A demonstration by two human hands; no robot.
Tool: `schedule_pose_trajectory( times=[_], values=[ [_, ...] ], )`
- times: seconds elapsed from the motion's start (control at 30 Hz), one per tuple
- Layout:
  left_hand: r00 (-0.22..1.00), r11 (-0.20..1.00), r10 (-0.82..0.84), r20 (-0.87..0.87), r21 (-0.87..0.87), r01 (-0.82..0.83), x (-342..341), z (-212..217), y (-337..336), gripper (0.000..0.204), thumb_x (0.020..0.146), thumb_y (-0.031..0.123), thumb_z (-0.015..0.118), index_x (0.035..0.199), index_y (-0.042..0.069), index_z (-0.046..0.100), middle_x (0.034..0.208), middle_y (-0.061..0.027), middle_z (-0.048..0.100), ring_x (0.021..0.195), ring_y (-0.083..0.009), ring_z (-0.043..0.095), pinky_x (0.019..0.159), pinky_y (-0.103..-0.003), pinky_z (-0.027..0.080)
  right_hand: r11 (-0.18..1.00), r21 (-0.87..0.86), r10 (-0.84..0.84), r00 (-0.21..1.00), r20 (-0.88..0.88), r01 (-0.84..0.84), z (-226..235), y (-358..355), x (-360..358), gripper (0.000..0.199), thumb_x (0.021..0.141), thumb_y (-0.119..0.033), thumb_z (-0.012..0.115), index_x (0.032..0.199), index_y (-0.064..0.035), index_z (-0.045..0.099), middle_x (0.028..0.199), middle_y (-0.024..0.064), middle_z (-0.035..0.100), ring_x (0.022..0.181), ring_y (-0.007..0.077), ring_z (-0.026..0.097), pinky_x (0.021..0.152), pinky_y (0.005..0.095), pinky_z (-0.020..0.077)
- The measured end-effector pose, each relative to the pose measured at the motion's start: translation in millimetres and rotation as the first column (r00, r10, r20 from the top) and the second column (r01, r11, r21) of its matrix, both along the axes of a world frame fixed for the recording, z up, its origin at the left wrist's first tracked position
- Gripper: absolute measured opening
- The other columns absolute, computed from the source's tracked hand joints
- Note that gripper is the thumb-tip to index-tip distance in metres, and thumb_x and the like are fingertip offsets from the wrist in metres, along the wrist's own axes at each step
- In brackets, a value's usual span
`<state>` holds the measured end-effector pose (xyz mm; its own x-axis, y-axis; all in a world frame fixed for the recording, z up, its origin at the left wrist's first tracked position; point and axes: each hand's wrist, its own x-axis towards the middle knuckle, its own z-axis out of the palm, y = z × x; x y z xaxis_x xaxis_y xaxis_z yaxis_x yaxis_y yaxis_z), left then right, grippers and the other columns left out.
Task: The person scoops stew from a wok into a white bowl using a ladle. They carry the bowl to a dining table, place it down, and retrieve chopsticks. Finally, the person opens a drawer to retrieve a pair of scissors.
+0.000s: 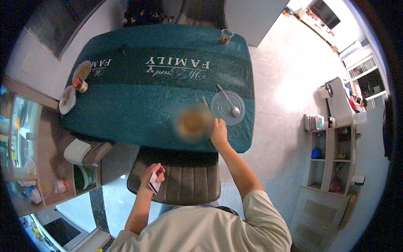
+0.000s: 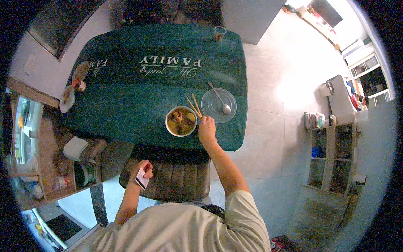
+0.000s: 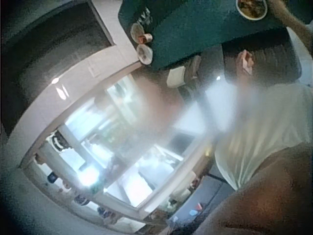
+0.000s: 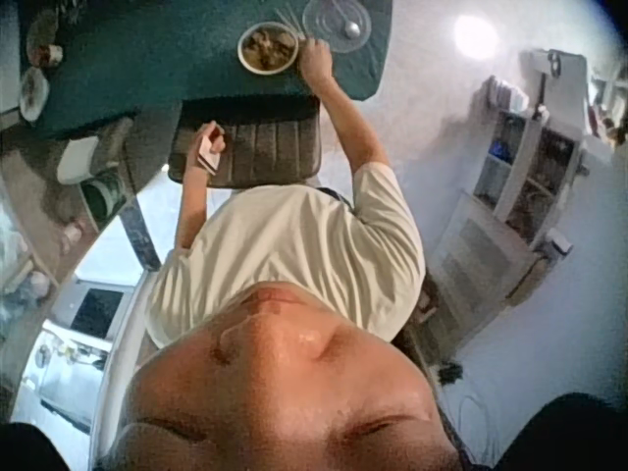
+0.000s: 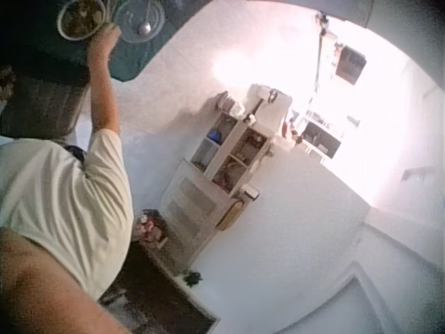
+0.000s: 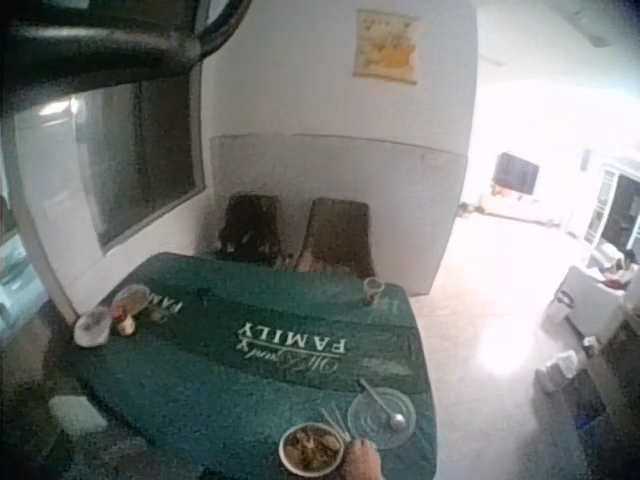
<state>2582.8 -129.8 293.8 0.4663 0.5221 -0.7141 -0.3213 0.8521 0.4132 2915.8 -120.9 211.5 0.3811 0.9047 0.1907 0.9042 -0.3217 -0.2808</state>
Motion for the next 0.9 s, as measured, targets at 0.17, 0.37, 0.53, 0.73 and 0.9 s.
schedule_pose_trajectory(
  times=[0.17,0.37,0.53,0.73,0.9],
  values=[
    [1.000,1.000,0.014,-0.025,0.015,-0.013,-3.0,7.2,-4.1,0.018,0.083,0.016,0.053,0.070,0.004,0.053,0.064,-0.0080,0.054,0.037,-0.0112,0.040,0.038,-0.024,0.028,0.982,-0.060,-0.175,0.982,0.071,0.179,21.3,14.1,36.1,0.014,0.075,-0.007,0.048,0.088,-0.0027,0.050,0.085,0.0143,0.051,0.086,0.0306,0.051,0.066,0.0385,0.0477],
    [1.000,1.000,0.011,-0.026,0.027,-0.010,-6.8,3.5,-4.6,0.018,0.083,0.017,0.053,0.071,0.004,0.052,0.063,-0.0076,0.054,0.036,-0.0110,0.039,0.037,-0.024,0.027,0.977,-0.091,-0.176,0.971,0.161,0.192,19.4,19.4,50.4,0.014,0.077,-0.012,0.049,0.089,-0.0057,0.050,0.088,0.0117,0.052,0.086,0.0286,0.052,0.062,0.0385,0.0484],
    [0.999,0.999,0.024,-0.031,-0.024,-0.024,-1.9,15.0,-1.8,0.017,0.083,0.017,0.053,0.072,0.004,0.051,0.064,-0.0075,0.054,0.036,-0.0111,0.038,0.037,-0.024,0.027,0.978,-0.146,-0.124,0.981,0.149,0.146,19.9,16.7,47.0,0.018,0.078,-0.014,0.051,0.093,-0.0055,0.050,0.088,0.0135,0.052,0.086,0.0295,0.053,0.064,0.0376,0.0496],
    [1.000,1.000,0.022,0.020,0.016,-0.023,-2.0,-0.6,-3.2,0.017,0.082,0.018,0.054,0.072,0.005,0.053,0.065,-0.0078,0.055,0.036,-0.0110,0.038,0.037,-0.024,0.028,0.985,-0.116,-0.118,0.990,0.079,0.127,23.0,18.8,47.7,0.015,0.077,-0.013,0.050,0.090,-0.0055,0.049,0.088,0.0138,0.051,0.085,0.0310,0.053,0.065,0.0396,0.0493],
    [0.999,0.999,0.050,0.005,0.000,-0.050,4.6,-10.3,-7.8,0.018,0.082,0.019,0.054,0.071,0.005,0.053,0.064,-0.0070,0.054,0.035,-0.0106,0.038,0.036,-0.024,0.028,0.985,-0.136,-0.090,0.989,0.122,0.106,18.5,12.0,69.1,0.016,0.076,-0.014,0.051,0.090,-0.0061,0.048,0.087,0.0133,0.051,0.084,0.0311,0.053,0.064,0.0406,0.0481]
  ],
)
